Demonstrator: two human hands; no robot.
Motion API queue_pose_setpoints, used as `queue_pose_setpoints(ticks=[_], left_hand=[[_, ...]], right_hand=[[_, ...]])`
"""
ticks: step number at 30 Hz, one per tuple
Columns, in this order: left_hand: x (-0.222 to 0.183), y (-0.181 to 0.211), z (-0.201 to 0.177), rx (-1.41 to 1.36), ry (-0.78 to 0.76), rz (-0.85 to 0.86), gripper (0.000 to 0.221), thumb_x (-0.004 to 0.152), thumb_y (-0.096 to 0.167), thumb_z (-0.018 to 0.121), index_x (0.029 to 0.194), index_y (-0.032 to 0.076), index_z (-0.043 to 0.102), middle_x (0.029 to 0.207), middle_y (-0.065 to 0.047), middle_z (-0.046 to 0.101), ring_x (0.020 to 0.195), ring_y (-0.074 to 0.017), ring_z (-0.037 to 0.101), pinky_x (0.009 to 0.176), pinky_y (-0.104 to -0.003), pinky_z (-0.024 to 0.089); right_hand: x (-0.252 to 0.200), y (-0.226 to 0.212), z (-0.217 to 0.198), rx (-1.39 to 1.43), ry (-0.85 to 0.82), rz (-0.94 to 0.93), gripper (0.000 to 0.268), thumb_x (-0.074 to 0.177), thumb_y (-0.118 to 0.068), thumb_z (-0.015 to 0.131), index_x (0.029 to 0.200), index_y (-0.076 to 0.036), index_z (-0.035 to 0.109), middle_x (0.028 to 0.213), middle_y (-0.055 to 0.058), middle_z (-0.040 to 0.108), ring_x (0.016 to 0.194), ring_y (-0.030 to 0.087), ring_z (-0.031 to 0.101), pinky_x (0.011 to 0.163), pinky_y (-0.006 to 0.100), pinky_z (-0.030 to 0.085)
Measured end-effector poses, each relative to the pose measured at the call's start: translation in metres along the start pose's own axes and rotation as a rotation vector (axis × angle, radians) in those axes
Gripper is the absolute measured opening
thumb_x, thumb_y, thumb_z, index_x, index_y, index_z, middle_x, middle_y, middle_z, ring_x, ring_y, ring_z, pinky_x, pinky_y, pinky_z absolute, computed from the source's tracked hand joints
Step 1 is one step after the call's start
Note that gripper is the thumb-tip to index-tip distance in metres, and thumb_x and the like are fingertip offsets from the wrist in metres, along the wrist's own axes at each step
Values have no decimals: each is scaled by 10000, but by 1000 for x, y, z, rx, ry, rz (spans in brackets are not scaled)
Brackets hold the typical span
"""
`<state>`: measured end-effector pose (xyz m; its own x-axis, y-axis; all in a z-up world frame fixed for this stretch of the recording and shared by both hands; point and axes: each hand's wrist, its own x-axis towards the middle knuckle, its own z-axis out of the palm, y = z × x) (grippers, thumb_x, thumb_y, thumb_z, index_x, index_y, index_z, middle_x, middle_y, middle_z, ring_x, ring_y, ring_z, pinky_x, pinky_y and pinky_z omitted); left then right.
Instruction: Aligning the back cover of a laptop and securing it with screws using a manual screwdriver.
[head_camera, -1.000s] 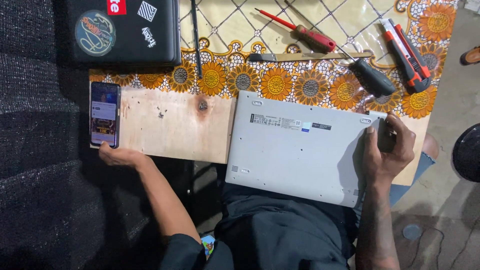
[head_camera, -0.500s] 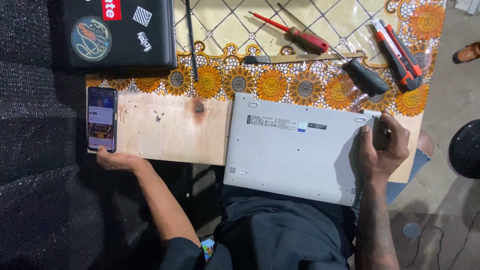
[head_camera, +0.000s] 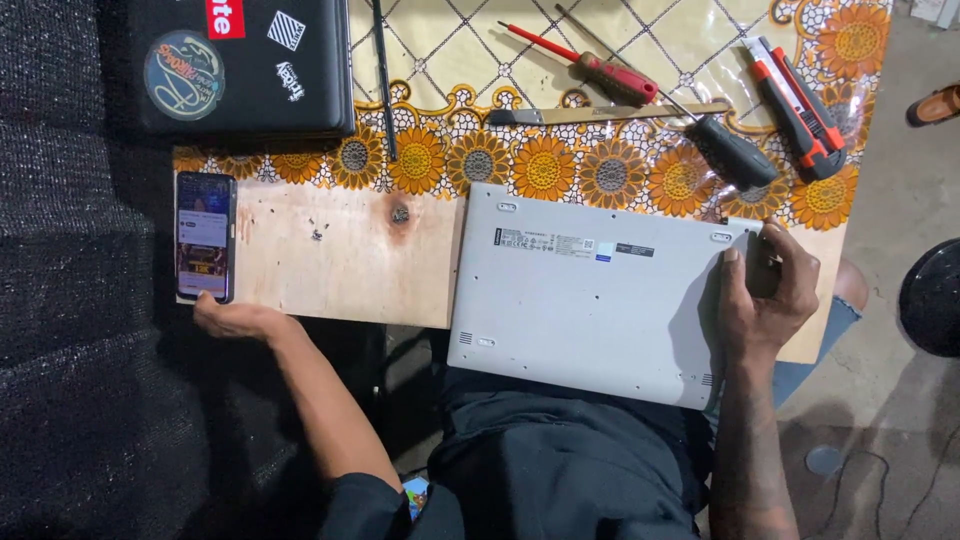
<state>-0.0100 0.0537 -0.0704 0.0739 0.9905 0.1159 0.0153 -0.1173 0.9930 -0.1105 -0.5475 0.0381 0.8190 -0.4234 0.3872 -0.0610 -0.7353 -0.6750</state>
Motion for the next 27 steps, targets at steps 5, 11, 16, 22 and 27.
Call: queue_pose_setpoints(ticks=[5,11,16,22,27], left_hand=[[-18,22,4,-227,-64,-181,455,669,326,613,985,10,527,1042,-227,520,904,-349,633,743,-463,607],[-12,15,4,-143,-7,-113,353,681,289,609,872,-9,617,971,-186,511,828,-293,581,718,-432,556],[-21,25,6,-145,-23,-166,430,674,331,602,953,5,586,1069,-196,472,924,-330,611,732,-453,600],[-12,15,6,-173,-8,-140,387,669,281,611,928,-6,589,969,-201,555,833,-324,612,708,-447,570],[-19,22,6,-174,-12,-160,408,680,297,605,956,-1,576,1024,-199,528,889,-325,608,749,-456,577]], right_hand=[[0,6,1,-22,4,-51,351,966,-63,715,1277,68,619,1159,258,622,1014,361,590,834,436,510],[0,4,1,-51,3,-45,356,961,-87,709,1273,63,628,1157,266,631,1025,367,591,815,437,514],[0,3,0,-51,0,-45,352,945,-49,710,1268,61,630,1163,269,637,1030,366,587,833,440,518],[1,1,1,-24,-1,-57,328,959,-54,707,1259,50,627,1196,243,645,1048,358,565,852,433,491],[-1,3,1,-32,-13,-73,336,978,-43,711,1283,61,616,1194,267,630,1057,371,575,848,442,506]])
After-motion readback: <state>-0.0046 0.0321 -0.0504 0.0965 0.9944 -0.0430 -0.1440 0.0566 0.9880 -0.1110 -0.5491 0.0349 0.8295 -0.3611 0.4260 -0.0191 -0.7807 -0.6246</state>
